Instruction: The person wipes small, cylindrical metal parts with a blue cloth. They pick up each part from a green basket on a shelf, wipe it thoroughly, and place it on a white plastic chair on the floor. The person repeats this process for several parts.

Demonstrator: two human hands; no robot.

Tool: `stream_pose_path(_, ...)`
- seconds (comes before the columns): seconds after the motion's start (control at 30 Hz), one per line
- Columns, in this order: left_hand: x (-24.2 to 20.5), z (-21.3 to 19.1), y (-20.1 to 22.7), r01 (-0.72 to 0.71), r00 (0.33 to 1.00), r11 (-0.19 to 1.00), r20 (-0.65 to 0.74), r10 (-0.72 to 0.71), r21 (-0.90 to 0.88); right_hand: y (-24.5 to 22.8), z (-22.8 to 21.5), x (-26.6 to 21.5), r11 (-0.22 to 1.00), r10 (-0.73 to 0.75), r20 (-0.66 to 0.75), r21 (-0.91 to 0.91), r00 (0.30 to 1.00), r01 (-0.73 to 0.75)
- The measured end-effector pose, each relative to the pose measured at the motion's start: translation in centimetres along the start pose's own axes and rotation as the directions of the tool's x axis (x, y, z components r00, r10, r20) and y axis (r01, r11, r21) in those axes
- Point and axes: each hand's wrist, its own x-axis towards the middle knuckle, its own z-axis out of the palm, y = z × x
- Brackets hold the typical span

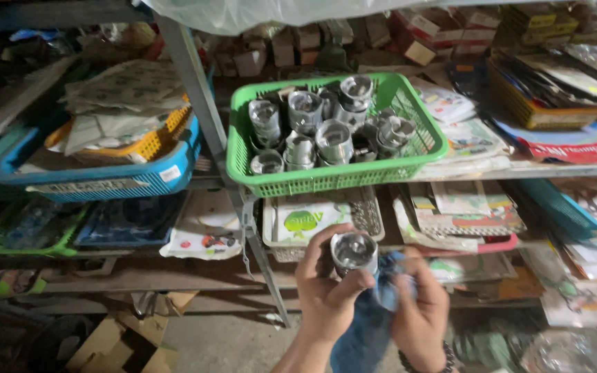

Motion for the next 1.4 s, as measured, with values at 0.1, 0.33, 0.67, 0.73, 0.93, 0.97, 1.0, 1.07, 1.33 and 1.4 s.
stream_pose_path(0.1,0.2,0.3,-0.5,0.031,0.998,0.999,0.062,-0.032,0.018,-5.3,1.9,2.2,0.985,-0.117,0.0,-0.129,0.993,0.116)
stream_pose_path(0.33,1.3,2.1,1.4,0.028,0.973,0.988,0.221,-0.061,0.152,-8.2,1.3,4.7,0.939,-0.088,-0.049,-0.338,0.995,0.066)
stream_pose_path(0.67,0.9,3.1,-0.1,0.194,0.959,0.979,0.222,-0.176,-0.061,-8.4,-0.7,6.7,0.915,-0.038,0.123,-0.394,0.992,0.084)
stream_pose_path(0.73,0.8,3.2,-0.4,0.219,0.958,0.974,0.199,-0.206,-0.048,-7.7,-1.3,6.8,0.906,-0.046,0.117,-0.413,0.992,0.091)
stream_pose_path(0.93,1.2,2.6,-1.0,0.159,0.966,0.972,0.177,-0.19,0.173,-6.1,-1.9,6.7,0.901,-0.069,0.107,-0.42,0.992,0.107)
stream_pose_path(0.97,1.5,2.3,-1.0,0.116,0.964,0.973,0.213,-0.158,0.198,-6.0,-1.9,6.8,0.895,-0.092,0.123,-0.424,0.988,0.136)
stream_pose_path(1.0,1.8,2.2,-1.1,0.072,0.957,0.973,0.258,-0.129,0.217,-6.0,-2.0,6.8,0.887,-0.117,0.131,-0.432,0.984,0.164)
stream_pose_path(1.07,2.4,1.8,-1.2,0.0,0.955,0.962,0.285,-0.08,0.273,-6.1,-2.2,7.3,0.868,-0.151,0.165,-0.45,0.975,0.21)
stream_pose_path(1.33,8.7,1.8,-1.7,-0.377,0.884,0.84,0.421,0.202,0.389,-10.5,-1.4,10.5,0.718,-0.266,0.225,-0.603,0.937,0.349)
stream_pose_path(1.4,10.5,2.2,-2.1,-0.438,0.87,0.74,0.449,0.205,0.51,-11.5,-1.0,11.4,0.684,-0.328,0.203,-0.623,0.923,0.38)
